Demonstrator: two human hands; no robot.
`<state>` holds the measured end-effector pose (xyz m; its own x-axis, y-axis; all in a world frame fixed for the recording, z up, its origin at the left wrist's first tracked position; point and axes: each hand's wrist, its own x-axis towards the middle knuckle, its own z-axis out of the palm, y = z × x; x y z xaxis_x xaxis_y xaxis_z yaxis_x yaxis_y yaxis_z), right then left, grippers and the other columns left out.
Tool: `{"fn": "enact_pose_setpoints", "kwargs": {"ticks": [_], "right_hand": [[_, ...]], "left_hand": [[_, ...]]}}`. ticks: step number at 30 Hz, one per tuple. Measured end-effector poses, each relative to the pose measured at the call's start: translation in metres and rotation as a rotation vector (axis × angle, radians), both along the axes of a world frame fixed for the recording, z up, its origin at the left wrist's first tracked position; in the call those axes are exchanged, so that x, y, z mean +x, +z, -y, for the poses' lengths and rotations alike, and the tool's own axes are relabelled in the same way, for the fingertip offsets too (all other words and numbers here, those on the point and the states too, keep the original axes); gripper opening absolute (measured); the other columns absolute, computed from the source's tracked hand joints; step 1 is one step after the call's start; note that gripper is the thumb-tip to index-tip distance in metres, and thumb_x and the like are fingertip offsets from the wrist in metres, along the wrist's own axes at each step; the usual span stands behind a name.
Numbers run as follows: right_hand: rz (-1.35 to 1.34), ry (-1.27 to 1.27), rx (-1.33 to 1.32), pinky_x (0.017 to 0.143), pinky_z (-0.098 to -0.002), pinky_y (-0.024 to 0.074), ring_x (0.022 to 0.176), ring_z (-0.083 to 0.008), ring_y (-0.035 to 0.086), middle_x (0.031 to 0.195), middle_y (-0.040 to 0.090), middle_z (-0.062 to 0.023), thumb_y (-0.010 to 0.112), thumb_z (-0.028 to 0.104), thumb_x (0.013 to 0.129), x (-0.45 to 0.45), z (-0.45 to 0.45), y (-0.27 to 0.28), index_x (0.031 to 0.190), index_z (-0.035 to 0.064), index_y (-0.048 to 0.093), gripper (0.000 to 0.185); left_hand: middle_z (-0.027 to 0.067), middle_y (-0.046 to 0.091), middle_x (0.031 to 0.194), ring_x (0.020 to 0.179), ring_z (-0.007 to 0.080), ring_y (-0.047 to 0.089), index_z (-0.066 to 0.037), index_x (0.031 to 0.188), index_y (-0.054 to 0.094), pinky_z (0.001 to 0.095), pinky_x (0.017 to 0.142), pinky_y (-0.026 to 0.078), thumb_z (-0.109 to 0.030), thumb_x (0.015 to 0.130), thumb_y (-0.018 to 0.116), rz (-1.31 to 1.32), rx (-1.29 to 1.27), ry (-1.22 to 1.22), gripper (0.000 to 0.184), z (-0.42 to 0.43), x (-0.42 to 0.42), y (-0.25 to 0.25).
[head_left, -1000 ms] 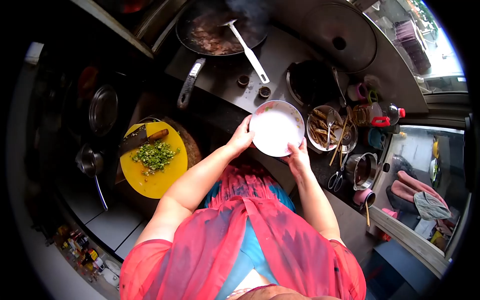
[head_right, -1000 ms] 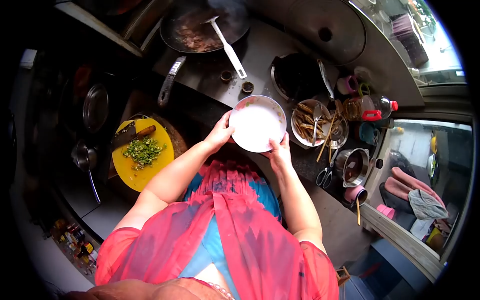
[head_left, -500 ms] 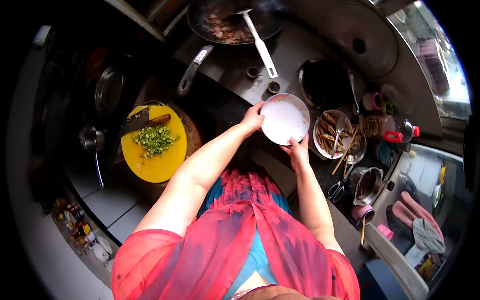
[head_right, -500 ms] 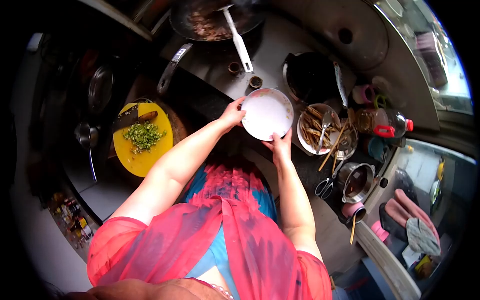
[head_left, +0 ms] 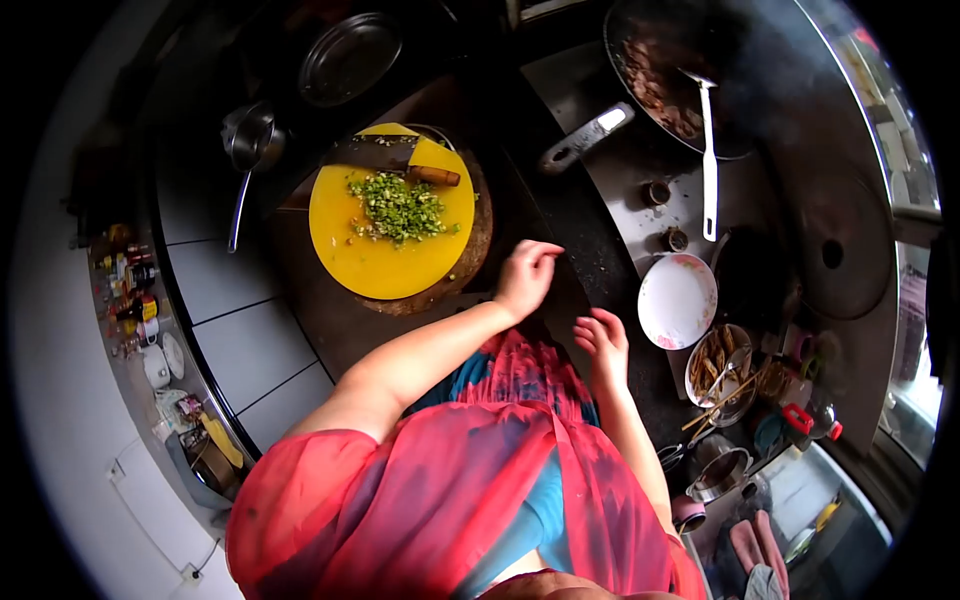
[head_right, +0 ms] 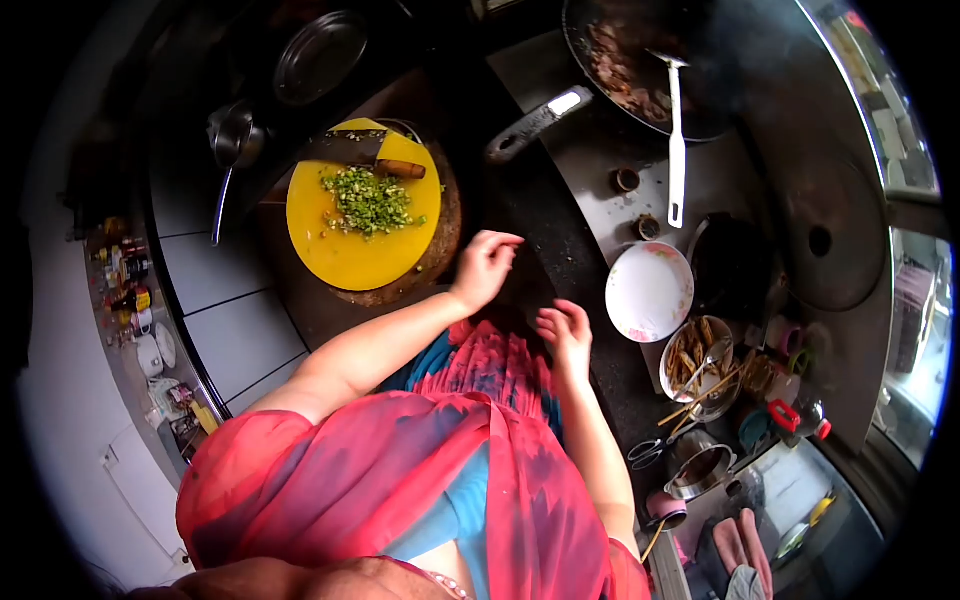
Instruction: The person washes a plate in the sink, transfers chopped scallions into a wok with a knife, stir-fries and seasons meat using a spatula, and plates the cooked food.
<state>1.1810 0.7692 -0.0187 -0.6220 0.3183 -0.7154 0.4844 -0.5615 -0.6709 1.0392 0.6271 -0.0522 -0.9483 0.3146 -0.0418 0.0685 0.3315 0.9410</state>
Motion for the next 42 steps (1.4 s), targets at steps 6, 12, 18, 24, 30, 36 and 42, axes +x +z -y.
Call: {"fn": "enact_pose_setpoints", "kwargs": {"ticks": [6, 12, 18, 24, 30, 36, 42], "right_hand": [[-0.672, 0.644, 1.17, 0.086, -0.0417, 0.047, 0.1, -0.0362, 0.056, 0.105, 0.06, -0.018, 0.063, 0.002, 0.079, -0.214, 0.122, -0.03, 0.116, 0.0024, 0.052, 0.039], [-0.554, 1.195, 1.427, 0.089, -0.0431, 0.0486, 0.107, -0.035, 0.058, 0.111, 0.061, -0.0146, 0.063, 0.007, 0.077, -0.324, 0.192, -0.048, 0.123, 0.0075, 0.048, 0.048], [-0.641, 1.155, 1.444, 0.074, -0.0415, 0.0537, 0.092, -0.0335, 0.063, 0.104, 0.059, -0.0151, 0.065, 0.012, 0.079, -0.33, 0.18, -0.021, 0.124, 0.0104, 0.052, 0.047], [-0.467, 0.859, 0.976, 0.052, -0.0385, 0.0472, 0.06, -0.0301, 0.063, 0.066, 0.058, -0.01, 0.065, 0.021, 0.089, -0.231, 0.093, -0.046, 0.106, 0.0101, 0.059, 0.021], [-0.083, 0.702, 0.305, 0.04, -0.0237, 0.0343, 0.044, -0.006, 0.044, 0.059, 0.049, 0.0026, 0.061, 0.017, 0.095, -0.164, 0.091, -0.042, 0.1, 0.0068, 0.057, 0.013], [-0.099, 0.771, 0.194, 0.037, -0.0251, 0.0331, 0.041, -0.0078, 0.044, 0.054, 0.047, 0.0018, 0.06, 0.021, 0.096, -0.182, 0.145, -0.058, 0.099, 0.0084, 0.057, 0.013], [-0.093, 0.751, -0.035, 0.036, -0.0246, 0.0315, 0.04, -0.0085, 0.042, 0.054, 0.048, 0.0007, 0.058, 0.02, 0.096, -0.194, 0.15, -0.06, 0.094, 0.0092, 0.055, 0.012]], "left_hand": [[0.0126, 0.057, 0.115, 0.105, 0.0343, 0.054, -0.008, 0.109, 0.062, 0.042, 0.091, 0.045, 0.004, 0.079, 0.057, -0.321, -0.587, 0.547, 0.033, 0.168, -0.061, -0.031], [0.014, 0.052, 0.117, 0.109, 0.0386, 0.048, -0.007, 0.118, 0.061, 0.0456, 0.094, 0.042, 0.002, 0.074, 0.062, -0.207, -0.788, 0.433, 0.045, 0.19, -0.084, -0.031], [0.0169, 0.051, 0.12, 0.112, 0.0395, 0.051, -0.005, 0.12, 0.059, 0.0452, 0.096, 0.045, -0.001, 0.075, 0.066, -0.207, -0.52, 0.406, 0.046, 0.202, -0.079, -0.031], [0.0228, 0.041, 0.129, 0.12, 0.0395, 0.048, -0.004, 0.14, 0.042, 0.0423, 0.094, 0.05, 0.0, 0.074, 0.067, -0.029, -0.684, 0.267, 0.071, 0.195, -0.077, -0.002], [0.0252, 0.041, 0.128, 0.116, 0.0418, 0.05, -0.006, 0.143, 0.038, 0.0431, 0.097, 0.047, 0.0, 0.073, 0.071, -0.007, -0.714, 0.242, 0.078, 0.183, -0.09, -0.014], [0.0228, 0.043, 0.125, 0.108, 0.0378, 0.054, -0.005, 0.141, 0.042, 0.0402, 0.091, 0.049, 0.004, 0.072, 0.068, -0.102, -0.632, 0.22, 0.074, 0.185, -0.097, -0.022], [0.0212, 0.046, 0.124, 0.109, 0.0407, 0.055, -0.006, 0.138, 0.043, 0.0448, 0.091, 0.05, 0.003, 0.074, 0.063, 0.076, -0.485, 0.285, 0.068, 0.196, -0.102, -0.021]]}}
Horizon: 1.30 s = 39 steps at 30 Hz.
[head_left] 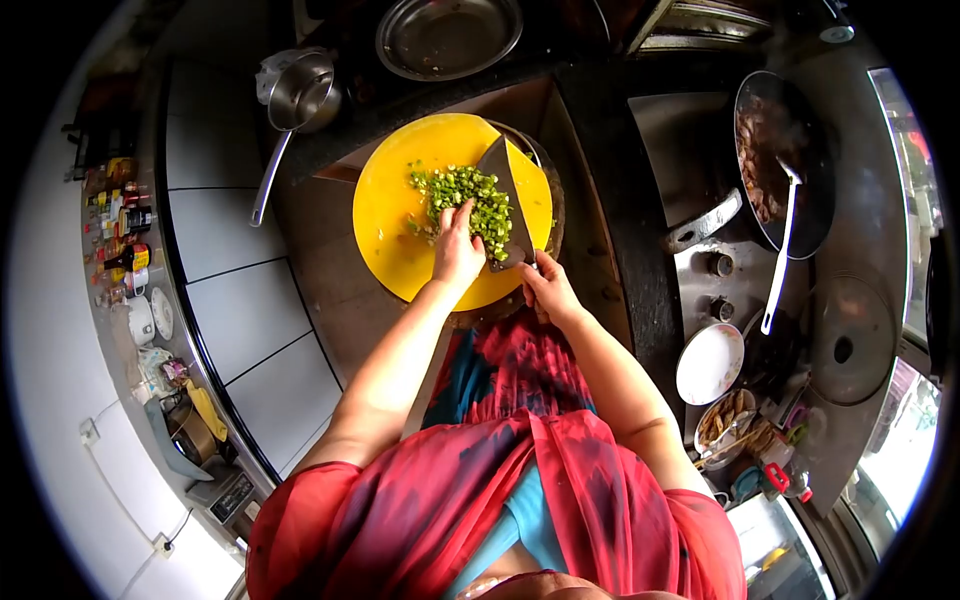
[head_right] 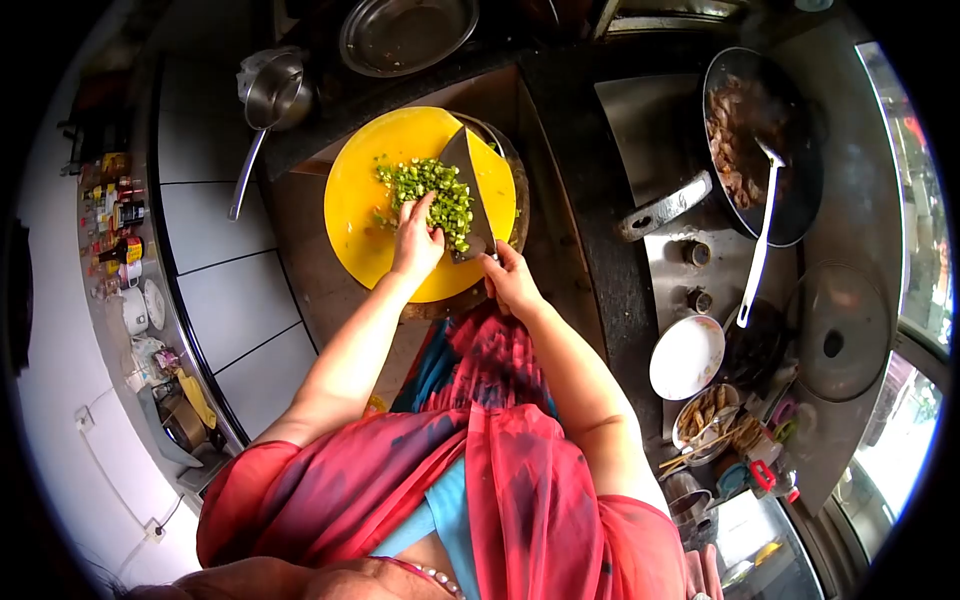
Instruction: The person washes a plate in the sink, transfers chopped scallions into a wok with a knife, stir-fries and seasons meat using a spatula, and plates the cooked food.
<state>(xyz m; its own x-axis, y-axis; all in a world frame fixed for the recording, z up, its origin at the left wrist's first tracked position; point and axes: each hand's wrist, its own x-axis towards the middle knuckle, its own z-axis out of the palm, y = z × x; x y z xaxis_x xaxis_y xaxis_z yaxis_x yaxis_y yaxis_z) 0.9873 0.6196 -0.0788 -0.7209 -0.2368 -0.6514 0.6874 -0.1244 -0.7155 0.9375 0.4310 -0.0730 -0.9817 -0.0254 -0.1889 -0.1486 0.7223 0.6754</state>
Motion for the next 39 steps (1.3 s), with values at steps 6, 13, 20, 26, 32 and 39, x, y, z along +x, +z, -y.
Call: {"fn": "enact_pose_setpoints", "kwargs": {"ticks": [6, 13, 20, 26, 32, 39], "right_hand": [[0.1, -0.032, -0.223, 0.045, -0.0232, 0.039, 0.048, -0.007, 0.045, 0.064, 0.049, 0.0028, 0.06, 0.017, 0.095, -0.001, 0.001, 0.014, 0.092, 0.0124, 0.055, 0.008], [0.115, -0.065, -0.331, 0.041, -0.0213, 0.0364, 0.047, -0.0063, 0.045, 0.066, 0.049, 0.0039, 0.061, 0.018, 0.095, -0.015, 0.017, 0.071, 0.095, 0.0127, 0.054, 0.009], [-0.047, -0.32, -0.411, 0.041, -0.022, 0.0351, 0.047, -0.0079, 0.041, 0.067, 0.045, 0.0017, 0.06, 0.02, 0.095, -0.024, -0.045, 0.185, 0.094, 0.0128, 0.051, 0.012], [-0.348, -0.521, 0.192, 0.037, -0.0236, 0.0327, 0.045, -0.0091, 0.043, 0.063, 0.046, 0.0012, 0.06, 0.025, 0.095, -0.03, -0.173, 0.26, 0.092, 0.0124, 0.049, 0.017], [-0.519, -0.02, 1.782, 0.066, -0.0515, 0.0519, 0.075, -0.042, 0.066, 0.084, 0.067, -0.0206, 0.051, 0.015, 0.092, -0.069, -0.293, 0.201, 0.104, 0.0062, 0.048, 0.016], [-0.583, -0.326, 1.71, 0.068, -0.0518, 0.0526, 0.079, -0.0426, 0.065, 0.088, 0.067, -0.0191, 0.05, 0.022, 0.095, -0.066, -0.301, 0.223, 0.108, 0.0096, 0.05, 0.018]], "left_hand": [[0.014, 0.053, 0.111, 0.072, 0.0208, 0.062, -0.004, 0.123, 0.058, 0.0307, 0.066, 0.055, 0.004, 0.08, 0.061, -0.123, 0.288, 0.103, 0.044, 0.016, -0.004, -0.001], [0.014, 0.057, 0.106, 0.073, 0.0229, 0.063, -0.003, 0.117, 0.063, 0.0334, 0.069, 0.054, 0.002, 0.081, 0.063, -0.274, 0.142, 0.052, 0.037, 0.014, -0.014, 0.08], [0.0178, 0.059, 0.1, 0.084, 0.0322, 0.063, 0.002, 0.113, 0.063, 0.0382, 0.075, 0.052, 0.003, 0.08, 0.062, -0.464, 0.227, -0.325, 0.033, -0.068, -0.074, 0.216], [0.0134, 0.061, 0.096, 0.068, 0.0233, 0.063, -0.002, 0.11, 0.067, 0.0333, 0.067, 0.052, -0.001, 0.077, 0.066, -0.766, 0.468, -0.577, 0.033, -0.236, -0.134, 0.247], [0.016, 0.064, 0.097, 0.083, 0.0301, 0.067, -0.007, 0.098, 0.071, 0.0376, 0.079, 0.054, -0.013, 0.073, 0.073, -0.55, 0.381, -0.453, 0.026, -0.37, -0.168, 0.172], [0.0101, 0.063, 0.079, 0.065, 0.0229, 0.063, -0.004, 0.086, 0.068, 0.0312, 0.061, 0.051, -0.004, 0.083, 0.068, -0.851, 0.824, -0.315, 0.003, -0.375, -0.146, 0.242]]}}
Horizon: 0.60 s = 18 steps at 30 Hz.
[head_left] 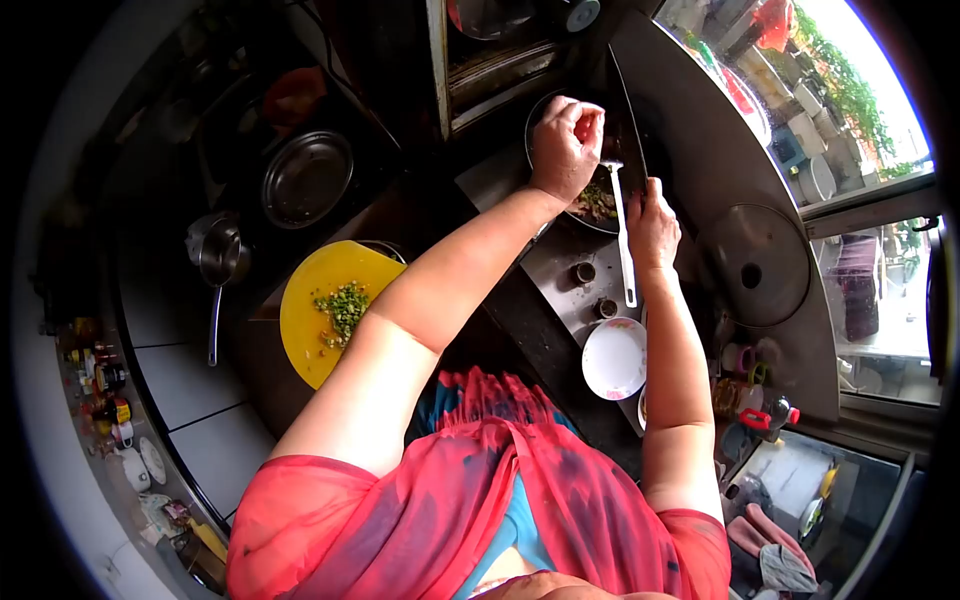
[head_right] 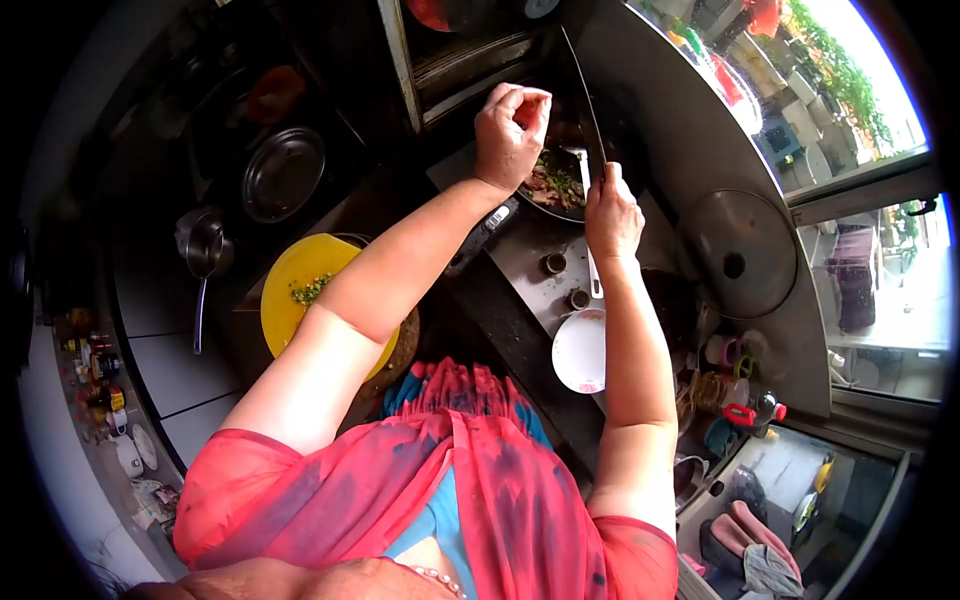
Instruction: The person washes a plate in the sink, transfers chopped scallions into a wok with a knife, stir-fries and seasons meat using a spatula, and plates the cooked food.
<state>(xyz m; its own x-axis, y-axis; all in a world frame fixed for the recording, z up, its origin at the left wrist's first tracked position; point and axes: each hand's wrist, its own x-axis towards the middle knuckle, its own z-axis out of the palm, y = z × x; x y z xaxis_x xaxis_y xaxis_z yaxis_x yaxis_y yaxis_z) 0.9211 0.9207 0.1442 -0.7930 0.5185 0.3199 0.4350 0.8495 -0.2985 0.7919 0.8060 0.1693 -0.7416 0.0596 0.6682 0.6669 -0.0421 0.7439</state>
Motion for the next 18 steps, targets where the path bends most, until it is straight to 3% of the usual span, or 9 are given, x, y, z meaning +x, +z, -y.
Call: {"fn": "enact_pose_setpoints", "kwargs": {"ticks": [1, 3, 5, 6, 7, 9, 11, 15, 18], "right_hand": [[0.056, -0.028, -0.008, 0.069, -0.0516, 0.0526, 0.08, -0.043, 0.065, 0.089, 0.067, -0.0198, 0.05, 0.023, 0.095, -0.009, -0.008, -0.002, 0.11, 0.0093, 0.051, 0.02], [0.197, -0.072, -0.037, 0.072, -0.051, 0.0527, 0.083, -0.044, 0.065, 0.092, 0.067, -0.0213, 0.052, 0.023, 0.094, -0.017, -0.022, -0.024, 0.113, 0.0086, 0.052, 0.024], [0.012, -0.108, -0.209, 0.079, -0.0482, 0.0524, 0.09, -0.0458, 0.064, 0.092, 0.066, -0.0269, 0.057, 0.02, 0.09, -0.016, -0.034, -0.046, 0.111, 0.0054, 0.054, 0.026], [-0.168, -0.036, -0.238, 0.07, -0.0443, 0.0529, 0.078, -0.04, 0.065, 0.084, 0.065, -0.0233, 0.057, 0.019, 0.091, -0.009, -0.027, -0.044, 0.11, 0.0048, 0.054, 0.024], [-0.336, 0.041, -0.269, 0.062, -0.0405, 0.0534, 0.067, -0.0342, 0.066, 0.076, 0.065, -0.0197, 0.058, 0.018, 0.092, 0.002, -0.017, -0.036, 0.108, 0.0042, 0.054, 0.022], [-0.195, 0.064, -0.951, 0.043, -0.0295, 0.0422, 0.044, -0.0167, 0.053, 0.06, 0.055, -0.007, 0.057, 0.018, 0.096, 0.033, 0.025, 0.018, 0.105, 0.0048, 0.054, 0.017], [-0.134, 0.101, -1.23, 0.035, -0.0238, 0.0286, 0.037, -0.0064, 0.039, 0.055, 0.044, 0.0022, 0.055, 0.02, 0.098, 0.058, 0.072, 0.042, 0.101, 0.0065, 0.053, 0.014], [0.293, 0.389, -1.308, 0.041, -0.0252, 0.0329, 0.044, -0.0091, 0.043, 0.057, 0.047, 0.0008, 0.06, 0.017, 0.095, 0.08, 0.149, 0.02, 0.1, 0.0059, 0.052, 0.014], [0.306, 0.711, -0.985, 0.05, -0.0346, 0.0432, 0.053, -0.0264, 0.052, 0.065, 0.056, -0.0116, 0.063, 0.016, 0.091, 0.071, 0.197, -0.068, 0.102, 0.0038, 0.05, 0.021]], "left_hand": [[0.0101, 0.063, 0.081, 0.066, 0.0232, 0.063, -0.004, 0.089, 0.068, 0.0314, 0.061, 0.051, -0.002, 0.083, 0.067, -0.086, 0.063, -0.001, 0.006, -0.003, 0.001, 0.005], [0.0149, 0.058, 0.116, 0.107, 0.0313, 0.057, -0.007, 0.114, 0.065, 0.0411, 0.091, 0.049, -0.015, 0.081, 0.07, -0.152, -0.595, -0.08, 0.034, -0.019, -0.019, -0.057], [0.0155, 0.051, 0.13, 0.123, 0.0338, 0.047, -0.009, 0.123, 0.061, 0.0425, 0.101, 0.043, -0.024, 0.079, 0.072, 0.053, -0.778, -0.016, 0.047, -0.007, -0.017, -0.059], [0.0138, 0.051, 0.132, 0.124, 0.0332, 0.049, -0.009, 0.117, 0.064, 0.0412, 0.101, 0.044, -0.024, 0.079, 0.074, -0.018, -0.648, -0.01, 0.042, 0.008, -0.017, -0.036], [0.0124, 0.057, 0.125, 0.115, 0.0324, 0.056, -0.007, 0.102, 0.069, 0.041, 0.096, 0.048, -0.026, 0.081, 0.074, -0.149, -0.548, 0.011, 0.029, 0.027, -0.018, -0.017], [0.0099, 0.065, 0.11, 0.1, 0.0277, 0.064, -0.004, 0.086, 0.071, 0.0372, 0.083, 0.053, -0.022, 0.082, 0.074, -0.141, -0.413, -0.059, 0.019, 0.08, -0.02, 0.01], [0.0084, 0.068, 0.098, 0.087, 0.0203, 0.067, -0.003, 0.081, 0.071, 0.0298, 0.072, 0.055, -0.017, 0.084, 0.074, -0.095, -0.339, -0.009, 0.014, 0.144, -0.024, 0.024], [0.0044, 0.07, 0.09, 0.076, 0.0089, 0.064, -0.001, 0.091, 0.071, 0.0223, 0.069, 0.051, -0.011, 0.089, 0.069, 0.079, -0.396, 0.169, 0.01, 0.283, -0.031, -0.014], [0.008, 0.068, 0.082, 0.07, 0.0118, 0.065, 0.0, 0.089, 0.068, 0.0245, 0.065, 0.051, -0.014, 0.088, 0.071, 0.344, -0.361, 0.307, 0.014, 0.369, -0.004, -0.073]]}}
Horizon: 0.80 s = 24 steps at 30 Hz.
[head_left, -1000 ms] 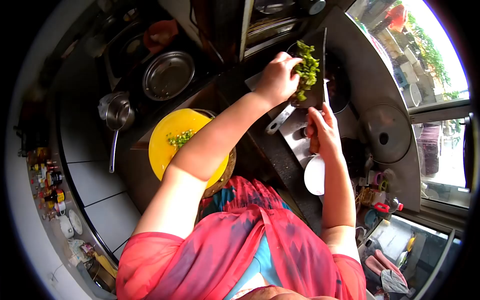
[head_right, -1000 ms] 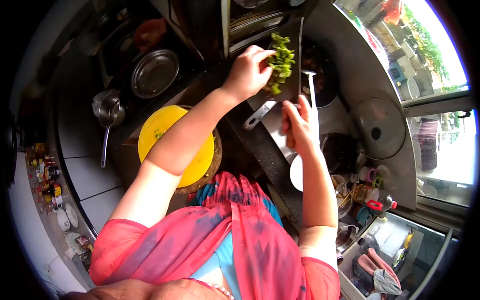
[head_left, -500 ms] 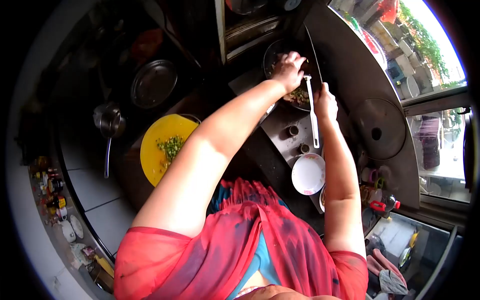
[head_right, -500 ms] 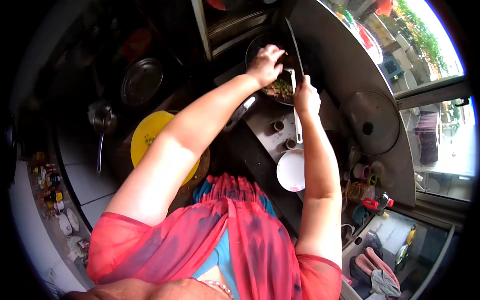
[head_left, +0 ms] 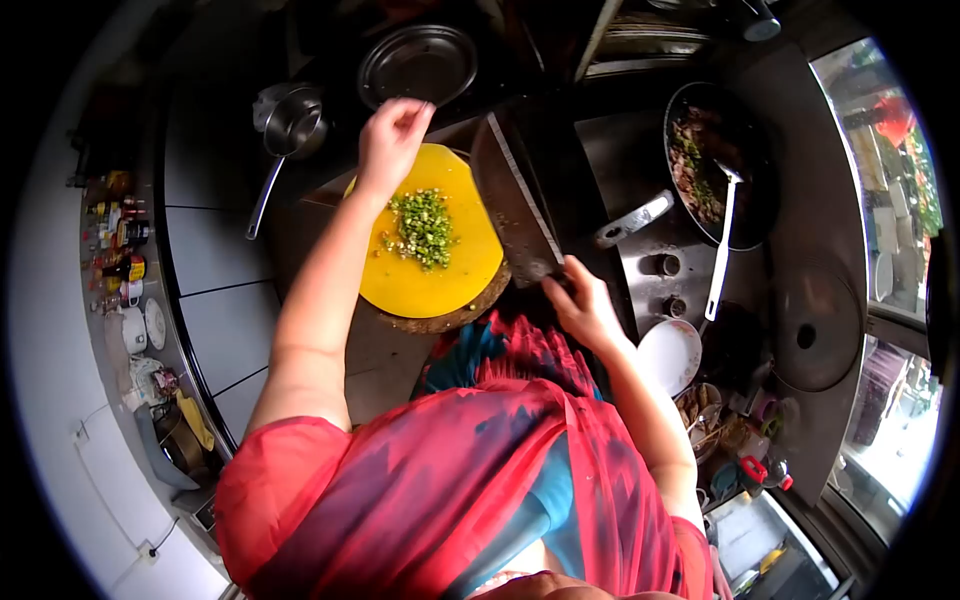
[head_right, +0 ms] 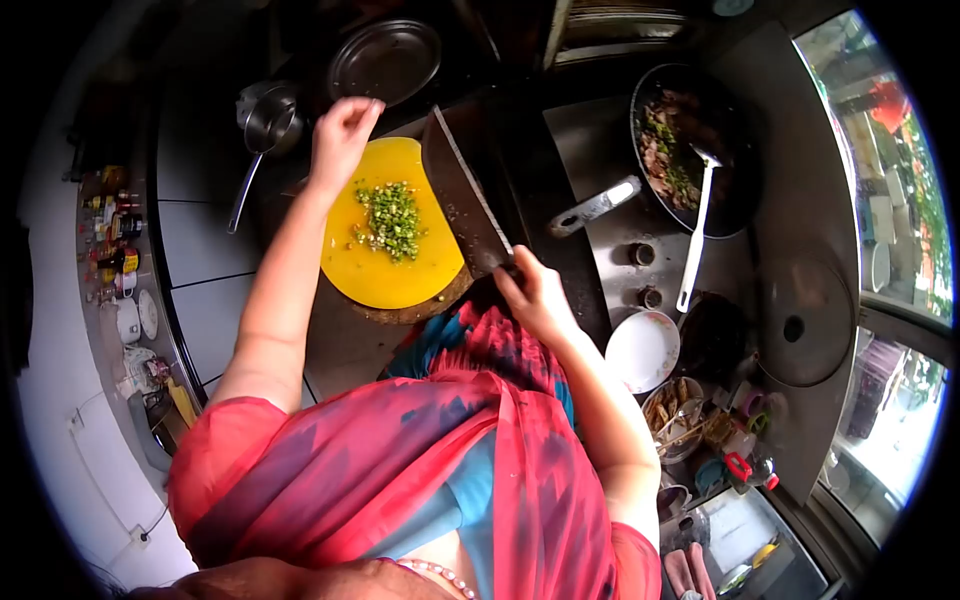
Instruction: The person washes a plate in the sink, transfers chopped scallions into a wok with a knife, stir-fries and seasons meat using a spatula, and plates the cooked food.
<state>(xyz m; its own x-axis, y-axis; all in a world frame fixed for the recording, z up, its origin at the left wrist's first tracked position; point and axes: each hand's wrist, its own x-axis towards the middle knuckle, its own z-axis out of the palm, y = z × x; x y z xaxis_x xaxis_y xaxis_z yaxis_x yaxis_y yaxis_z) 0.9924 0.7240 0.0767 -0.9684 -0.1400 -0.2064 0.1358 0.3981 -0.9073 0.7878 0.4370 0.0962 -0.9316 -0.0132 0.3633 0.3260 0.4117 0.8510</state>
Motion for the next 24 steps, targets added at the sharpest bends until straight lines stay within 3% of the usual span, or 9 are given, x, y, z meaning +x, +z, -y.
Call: {"fn": "enact_pose_setpoints", "kwargs": {"ticks": [3, 7, 9, 12, 16, 20, 22, 23, 24], "right_hand": [[-0.091, 0.057, 0.318, 0.061, -0.0471, 0.0502, 0.07, -0.0417, 0.062, 0.079, 0.064, -0.0211, 0.061, 0.018, 0.088, -0.024, 0.053, -0.054, 0.104, 0.0044, 0.051, 0.023], [-0.122, 0.123, 0.635, 0.063, -0.0482, 0.0519, 0.073, -0.0379, 0.066, 0.082, 0.064, -0.0182, 0.051, 0.017, 0.091, -0.056, 0.103, -0.101, 0.104, 0.006, 0.051, 0.017], [-0.141, 0.136, 0.709, 0.061, -0.0469, 0.0526, 0.072, -0.0359, 0.067, 0.085, 0.063, -0.0177, 0.05, 0.012, 0.09, -0.064, 0.121, -0.107, 0.103, 0.0066, 0.051, 0.014], [-0.159, 0.272, 0.791, 0.063, -0.0423, 0.0552, 0.075, -0.0338, 0.068, 0.092, 0.063, -0.0163, 0.05, 0.008, 0.088, -0.06, 0.141, -0.117, 0.111, 0.0084, 0.049, 0.023], [-0.236, 0.365, 0.775, 0.063, -0.0418, 0.0556, 0.08, -0.0296, 0.069, 0.097, 0.063, -0.0123, 0.049, 0.01, 0.089, -0.051, 0.145, -0.109, 0.11, 0.0115, 0.048, 0.02], [-0.166, 0.057, 0.449, 0.064, -0.0483, 0.051, 0.081, -0.042, 0.063, 0.09, 0.065, -0.0179, 0.058, 0.024, 0.091, -0.05, 0.119, -0.119, 0.104, 0.0103, 0.051, 0.02], [-0.033, -0.06, 0.181, 0.066, -0.0395, 0.0501, 0.074, -0.0322, 0.063, 0.086, 0.065, -0.0163, 0.065, 0.019, 0.088, -0.049, 0.092, -0.157, 0.104, 0.0053, 0.057, 0.022], [0.008, -0.081, 0.051, 0.067, -0.0363, 0.0494, 0.072, -0.0259, 0.062, 0.084, 0.065, -0.0147, 0.067, 0.016, 0.087, -0.047, 0.08, -0.175, 0.104, 0.0031, 0.058, 0.023], [0.106, -0.116, -0.051, 0.068, -0.0284, 0.044, 0.077, -0.011, 0.051, 0.085, 0.06, -0.0038, 0.065, 0.012, 0.091, -0.043, 0.074, -0.167, 0.107, -0.0025, 0.056, 0.024]], "left_hand": [[0.0077, 0.07, 0.085, 0.077, 0.0097, 0.065, 0.001, 0.093, 0.066, 0.0244, 0.068, 0.051, -0.013, 0.092, 0.066, 0.311, 0.017, 0.17, 0.015, 0.054, 0.059, -0.058], [0.0052, 0.07, 0.091, 0.079, 0.0095, 0.065, 0.001, 0.103, 0.063, 0.0221, 0.07, 0.051, -0.016, 0.095, 0.063, 0.56, 0.279, 0.255, 0.019, 0.076, 0.152, -0.126], [0.0013, 0.066, 0.09, 0.074, 0.0061, 0.059, -0.004, 0.111, 0.063, 0.0197, 0.063, 0.048, -0.016, 0.097, 0.06, 0.691, 0.394, 0.257, 0.019, 0.072, 0.184, -0.13], [0.004, 0.066, 0.095, 0.078, 0.0092, 0.061, -0.003, 0.114, 0.062, 0.0219, 0.067, 0.05, -0.012, 0.096, 0.059, 0.75, 0.266, 0.253, 0.02, 0.075, 0.211, -0.134], [0.0045, 0.067, 0.096, 0.079, 0.0096, 0.062, -0.003, 0.113, 0.063, 0.0224, 0.068, 0.051, -0.01, 0.095, 0.061, 0.67, 0.142, 0.261, 0.02, 0.089, 0.215, -0.151], [0.0049, 0.068, 0.093, 0.075, 0.0095, 0.061, -0.004, 0.112, 0.064, 0.023, 0.066, 0.051, -0.009, 0.09, 0.065, 0.6, -0.064, 0.266, 0.022, 0.091, 0.197, -0.143], [0.0052, 0.067, 0.088, 0.072, 0.0095, 0.061, -0.005, 0.11, 0.065, 0.0237, 0.063, 0.051, -0.007, 0.086, 0.069, 0.59, -0.135, 0.252, 0.025, 0.084, 0.187, -0.144], [0.0093, 0.067, 0.082, 0.069, 0.0199, 0.065, -0.007, 0.107, 0.065, 0.0322, 0.064, 0.053, -0.01, 0.083, 0.069, 0.517, -0.145, 0.229, 0.024, 0.081, 0.181, -0.155], [0.0097, 0.067, 0.083, 0.071, 0.0211, 0.065, -0.007, 0.108, 0.064, 0.0329, 0.065, 0.053, -0.01, 0.082, 0.069, 0.511, -0.179, 0.209, 0.026, 0.076, 0.175, -0.16]]}}
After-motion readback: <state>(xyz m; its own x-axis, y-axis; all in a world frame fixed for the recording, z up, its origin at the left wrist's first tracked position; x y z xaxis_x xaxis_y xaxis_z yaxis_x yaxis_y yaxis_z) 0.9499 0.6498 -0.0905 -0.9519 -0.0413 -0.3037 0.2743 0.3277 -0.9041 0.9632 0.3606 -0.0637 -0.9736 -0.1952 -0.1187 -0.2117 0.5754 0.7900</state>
